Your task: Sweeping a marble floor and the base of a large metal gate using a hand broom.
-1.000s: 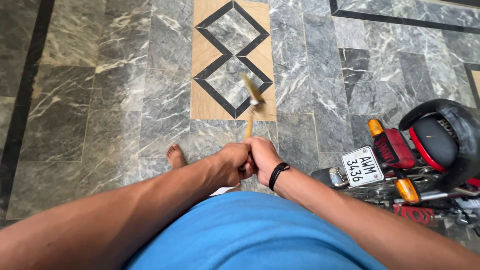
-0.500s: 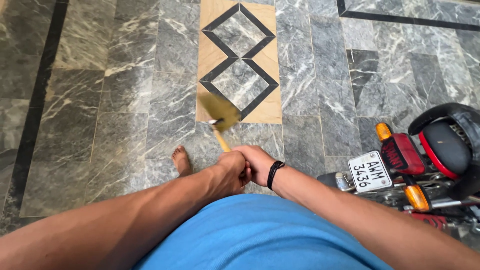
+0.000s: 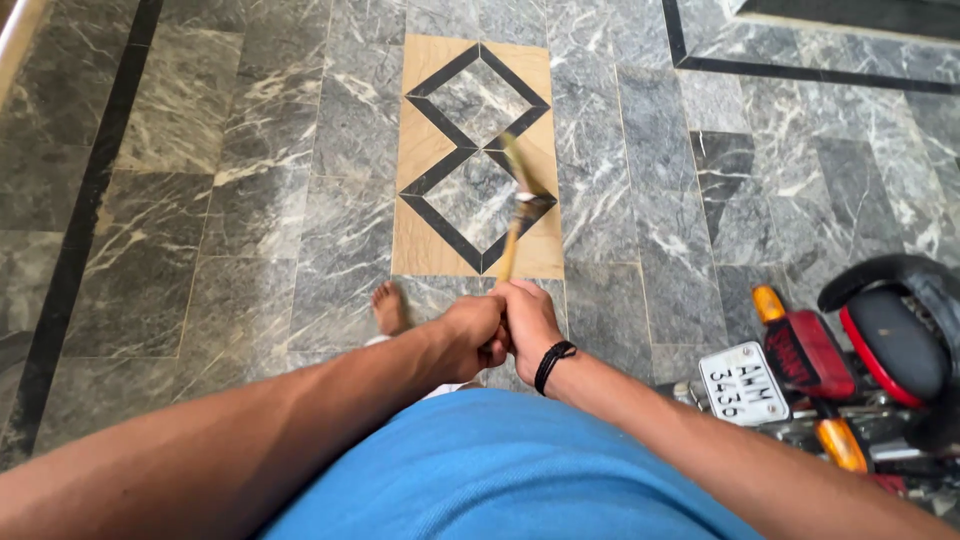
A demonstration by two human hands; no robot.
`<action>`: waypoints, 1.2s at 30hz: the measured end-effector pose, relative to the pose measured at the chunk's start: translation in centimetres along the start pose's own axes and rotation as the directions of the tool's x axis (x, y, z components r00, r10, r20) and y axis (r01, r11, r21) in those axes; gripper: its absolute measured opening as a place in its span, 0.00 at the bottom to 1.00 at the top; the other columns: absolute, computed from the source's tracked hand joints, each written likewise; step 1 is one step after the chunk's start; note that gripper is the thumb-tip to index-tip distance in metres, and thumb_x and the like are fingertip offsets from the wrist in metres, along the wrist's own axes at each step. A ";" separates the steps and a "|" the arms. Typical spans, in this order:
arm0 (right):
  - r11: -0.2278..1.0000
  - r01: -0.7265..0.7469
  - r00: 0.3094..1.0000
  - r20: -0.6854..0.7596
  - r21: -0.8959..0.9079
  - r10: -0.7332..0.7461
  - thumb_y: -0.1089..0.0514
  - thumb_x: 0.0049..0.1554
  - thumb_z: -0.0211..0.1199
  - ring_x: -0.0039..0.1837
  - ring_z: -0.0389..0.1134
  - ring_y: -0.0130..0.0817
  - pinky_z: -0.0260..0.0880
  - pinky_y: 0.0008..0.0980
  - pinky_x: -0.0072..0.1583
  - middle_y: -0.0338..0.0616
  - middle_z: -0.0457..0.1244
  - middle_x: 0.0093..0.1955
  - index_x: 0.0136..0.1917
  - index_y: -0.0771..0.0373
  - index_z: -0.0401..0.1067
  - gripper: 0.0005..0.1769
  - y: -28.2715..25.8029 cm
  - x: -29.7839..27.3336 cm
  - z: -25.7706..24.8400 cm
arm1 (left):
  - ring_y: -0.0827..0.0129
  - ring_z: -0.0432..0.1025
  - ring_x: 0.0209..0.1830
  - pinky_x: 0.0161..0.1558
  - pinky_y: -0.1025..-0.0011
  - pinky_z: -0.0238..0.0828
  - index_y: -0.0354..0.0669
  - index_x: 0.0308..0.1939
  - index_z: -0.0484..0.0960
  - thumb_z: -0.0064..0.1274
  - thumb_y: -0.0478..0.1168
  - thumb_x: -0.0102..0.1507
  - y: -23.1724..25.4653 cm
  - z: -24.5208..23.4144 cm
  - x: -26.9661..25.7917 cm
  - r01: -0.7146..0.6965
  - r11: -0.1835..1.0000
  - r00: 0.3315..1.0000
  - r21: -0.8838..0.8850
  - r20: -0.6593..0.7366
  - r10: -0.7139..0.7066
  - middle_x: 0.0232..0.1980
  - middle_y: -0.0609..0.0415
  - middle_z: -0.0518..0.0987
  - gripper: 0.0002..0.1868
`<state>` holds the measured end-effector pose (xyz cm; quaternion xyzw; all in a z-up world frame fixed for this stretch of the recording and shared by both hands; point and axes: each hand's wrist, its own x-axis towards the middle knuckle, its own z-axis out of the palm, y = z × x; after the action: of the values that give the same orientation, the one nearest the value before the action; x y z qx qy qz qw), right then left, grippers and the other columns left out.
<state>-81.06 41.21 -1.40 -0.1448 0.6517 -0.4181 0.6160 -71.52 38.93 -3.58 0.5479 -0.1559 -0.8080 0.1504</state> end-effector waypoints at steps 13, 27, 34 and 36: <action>0.946 -0.322 0.946 -0.057 -0.027 0.320 0.52 0.59 0.56 0.24 0.56 0.25 0.57 0.24 0.26 0.34 0.56 0.25 0.33 0.58 0.65 0.15 -6.6 14.3 9.3 | 0.76 0.59 0.14 0.14 0.81 0.56 0.43 0.27 0.69 0.38 0.38 0.70 15.0 -7.1 10.5 0.170 0.984 0.980 -0.052 0.110 -0.164 0.21 0.58 0.67 0.15; 0.962 -0.105 0.927 0.324 -0.253 0.187 0.56 0.57 0.57 0.24 0.53 0.24 0.48 0.25 0.22 0.33 0.55 0.25 0.31 0.57 0.65 0.12 -17.1 25.4 27.8 | 0.74 0.59 0.14 0.15 0.78 0.56 0.42 0.27 0.73 0.32 0.37 0.70 33.1 -17.2 8.5 -0.088 0.965 0.979 -0.246 -0.199 0.039 0.21 0.56 0.68 0.19; 0.972 -0.029 0.974 0.211 -0.231 0.079 0.59 0.55 0.54 0.24 0.56 0.28 0.57 0.30 0.26 0.37 0.56 0.25 0.32 0.60 0.64 0.10 -23.0 30.0 32.2 | 0.77 0.56 0.13 0.14 0.80 0.52 0.44 0.23 0.66 0.35 0.40 0.71 41.5 -19.9 12.7 -0.082 0.983 0.991 -0.166 -0.121 0.062 0.19 0.58 0.66 0.20; 0.969 -0.081 0.982 0.149 -0.232 0.117 0.58 0.57 0.53 0.24 0.55 0.27 0.60 0.28 0.27 0.37 0.57 0.26 0.33 0.61 0.64 0.12 -24.2 33.1 32.8 | 0.79 0.55 0.13 0.13 0.83 0.50 0.47 0.21 0.66 0.39 0.46 0.71 44.3 -20.3 14.1 -0.056 0.991 0.998 -0.120 -0.012 0.055 0.18 0.62 0.65 0.22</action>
<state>-65.24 -8.87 -2.93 -0.2142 0.6492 -0.2972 0.6666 -54.43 -8.83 -4.03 0.5365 -0.1215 -0.8092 0.2065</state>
